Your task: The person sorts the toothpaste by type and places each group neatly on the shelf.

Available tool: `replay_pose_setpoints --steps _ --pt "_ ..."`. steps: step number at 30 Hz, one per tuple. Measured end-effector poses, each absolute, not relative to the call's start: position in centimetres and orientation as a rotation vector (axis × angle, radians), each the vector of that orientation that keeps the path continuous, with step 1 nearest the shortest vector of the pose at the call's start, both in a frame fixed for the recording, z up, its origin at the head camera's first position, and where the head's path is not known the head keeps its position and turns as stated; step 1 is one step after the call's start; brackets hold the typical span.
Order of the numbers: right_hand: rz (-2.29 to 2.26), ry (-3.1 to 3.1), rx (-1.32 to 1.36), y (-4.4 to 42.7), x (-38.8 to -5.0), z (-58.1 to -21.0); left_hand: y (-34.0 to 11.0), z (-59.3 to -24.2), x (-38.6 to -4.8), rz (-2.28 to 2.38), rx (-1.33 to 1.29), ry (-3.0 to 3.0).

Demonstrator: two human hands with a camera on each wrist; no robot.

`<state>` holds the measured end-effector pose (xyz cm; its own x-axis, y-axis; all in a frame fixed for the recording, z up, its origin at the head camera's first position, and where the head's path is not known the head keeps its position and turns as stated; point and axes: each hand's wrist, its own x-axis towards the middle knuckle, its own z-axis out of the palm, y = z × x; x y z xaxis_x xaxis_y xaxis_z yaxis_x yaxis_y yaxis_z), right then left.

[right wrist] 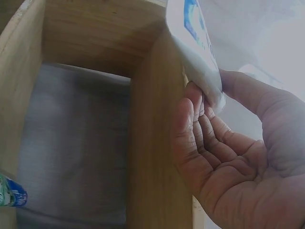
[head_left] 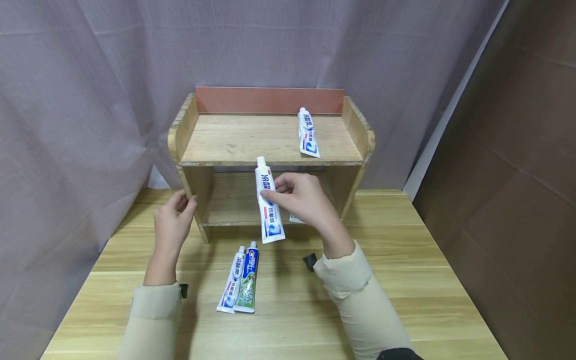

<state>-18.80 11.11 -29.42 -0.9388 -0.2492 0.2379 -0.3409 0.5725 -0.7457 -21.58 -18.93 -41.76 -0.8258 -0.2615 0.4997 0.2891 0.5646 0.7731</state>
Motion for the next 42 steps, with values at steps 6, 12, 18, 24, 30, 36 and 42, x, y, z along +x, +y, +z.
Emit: replay_pose_setpoints --steps 6,12,18,24,30,36,42 --pt "1.264 -2.695 0.522 11.0 -19.2 -28.1 -19.0 -41.8 -21.6 -1.249 -0.031 -2.22" --pt "1.294 -2.681 0.54 10.7 -19.7 -27.1 -19.0 -41.9 -21.6 -1.265 -0.039 -2.217" --pt "1.299 -2.703 0.523 10.7 -19.9 -26.6 -18.9 -41.9 -21.5 -1.263 -0.03 -2.225" --pt "1.275 -2.695 0.533 10.5 -20.6 -25.6 -18.8 -41.7 -21.6 -1.251 -0.038 -2.212" --pt "1.245 -2.68 0.541 10.1 -22.2 -24.0 -18.8 -41.7 -21.6 -1.244 -0.048 -2.208" --pt "1.278 -2.675 0.531 9.3 -23.9 -22.5 -18.9 -41.7 -21.6 -1.239 -0.049 -2.213" --pt "1.412 -2.696 0.461 8.4 -25.5 -21.8 -18.9 -41.7 -21.5 -1.233 -0.039 -2.218"
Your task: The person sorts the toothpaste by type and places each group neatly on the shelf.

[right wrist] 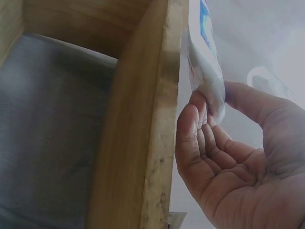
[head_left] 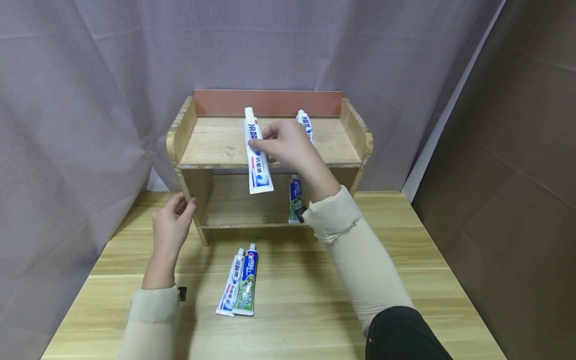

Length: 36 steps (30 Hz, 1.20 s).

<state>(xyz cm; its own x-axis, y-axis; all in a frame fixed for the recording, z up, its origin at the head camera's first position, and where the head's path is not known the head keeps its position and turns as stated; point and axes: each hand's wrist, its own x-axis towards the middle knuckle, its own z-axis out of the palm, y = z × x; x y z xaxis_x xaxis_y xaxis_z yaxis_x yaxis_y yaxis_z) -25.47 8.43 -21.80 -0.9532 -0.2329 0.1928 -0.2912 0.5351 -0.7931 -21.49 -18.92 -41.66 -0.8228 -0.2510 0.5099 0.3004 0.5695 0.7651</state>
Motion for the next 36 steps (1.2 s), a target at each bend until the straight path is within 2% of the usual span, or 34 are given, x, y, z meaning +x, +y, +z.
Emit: replay_pose_setpoints --steps 10,25,36 --pt "1.255 -2.783 0.315 8.1 -28.2 -20.9 -18.9 -41.6 -21.4 -1.232 -0.041 -2.217" --pt "0.699 -2.914 0.227 7.0 -31.1 -20.4 -18.9 -41.6 -21.5 -1.228 -0.033 -2.226" --pt "0.625 -2.95 0.143 7.0 -32.2 -20.5 -18.8 -41.5 -21.6 -1.238 -0.025 -2.233"
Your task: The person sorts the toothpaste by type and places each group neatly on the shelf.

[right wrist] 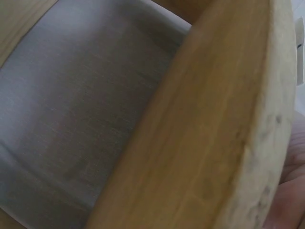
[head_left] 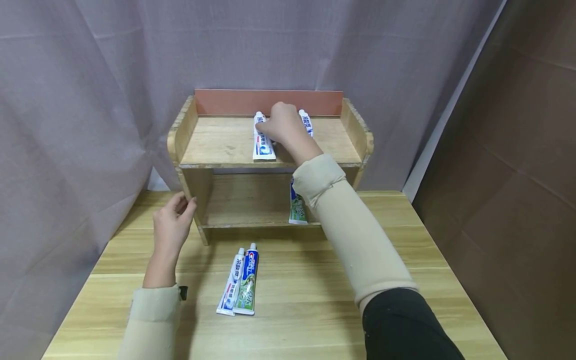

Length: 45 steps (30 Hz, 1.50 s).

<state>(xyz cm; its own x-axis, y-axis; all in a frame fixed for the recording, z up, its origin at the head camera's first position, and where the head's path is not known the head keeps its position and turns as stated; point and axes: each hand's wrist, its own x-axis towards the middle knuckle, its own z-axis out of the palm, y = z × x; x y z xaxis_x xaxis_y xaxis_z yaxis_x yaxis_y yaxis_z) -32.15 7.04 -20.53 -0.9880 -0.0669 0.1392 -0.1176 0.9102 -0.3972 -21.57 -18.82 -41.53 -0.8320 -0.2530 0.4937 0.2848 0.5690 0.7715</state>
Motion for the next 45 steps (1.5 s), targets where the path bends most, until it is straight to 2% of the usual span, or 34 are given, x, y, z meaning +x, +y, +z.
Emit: replay_pose_setpoints --steps 19,45 --pt "0.703 -2.886 0.177 7.5 -31.9 -21.7 -18.7 -41.7 -21.9 -1.25 -0.017 -2.245" --pt "0.682 -2.87 0.208 8.1 -30.4 -21.1 -18.6 -41.7 -21.9 -1.224 -0.023 -2.225"
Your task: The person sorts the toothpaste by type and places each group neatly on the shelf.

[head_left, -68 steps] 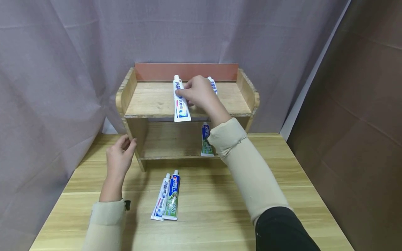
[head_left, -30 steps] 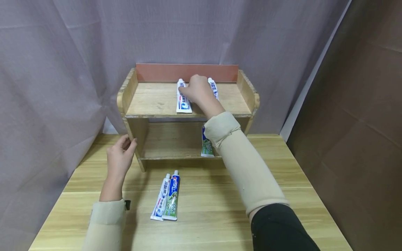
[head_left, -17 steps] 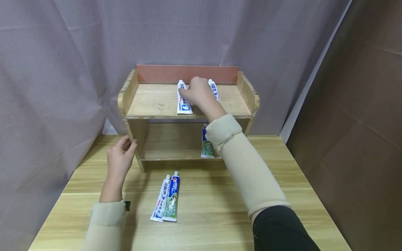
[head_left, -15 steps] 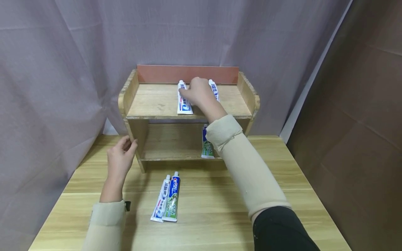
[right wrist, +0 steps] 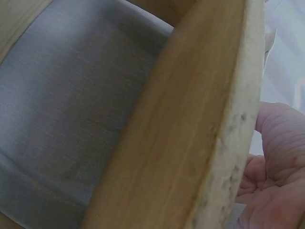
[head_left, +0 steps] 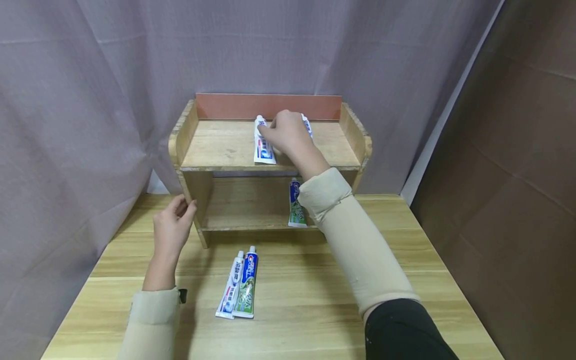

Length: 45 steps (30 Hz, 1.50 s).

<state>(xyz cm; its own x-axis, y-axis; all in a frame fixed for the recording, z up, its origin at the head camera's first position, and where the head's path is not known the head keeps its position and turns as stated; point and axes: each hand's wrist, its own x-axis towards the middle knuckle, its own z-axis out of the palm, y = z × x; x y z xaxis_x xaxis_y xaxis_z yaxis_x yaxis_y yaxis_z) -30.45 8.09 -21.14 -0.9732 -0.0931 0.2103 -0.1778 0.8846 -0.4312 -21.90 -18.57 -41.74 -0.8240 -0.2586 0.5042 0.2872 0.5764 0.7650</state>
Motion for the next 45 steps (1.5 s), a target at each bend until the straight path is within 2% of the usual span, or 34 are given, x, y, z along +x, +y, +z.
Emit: replay_pose_setpoints --steps 20,45 --pt "0.708 -2.786 0.223 8.6 -29.5 -21.3 -18.7 -41.8 -22.1 -1.22 -0.042 -2.217" --pt "0.862 -2.692 0.378 9.0 -27.0 -21.4 -18.8 -41.8 -21.9 -1.225 -0.043 -2.217"
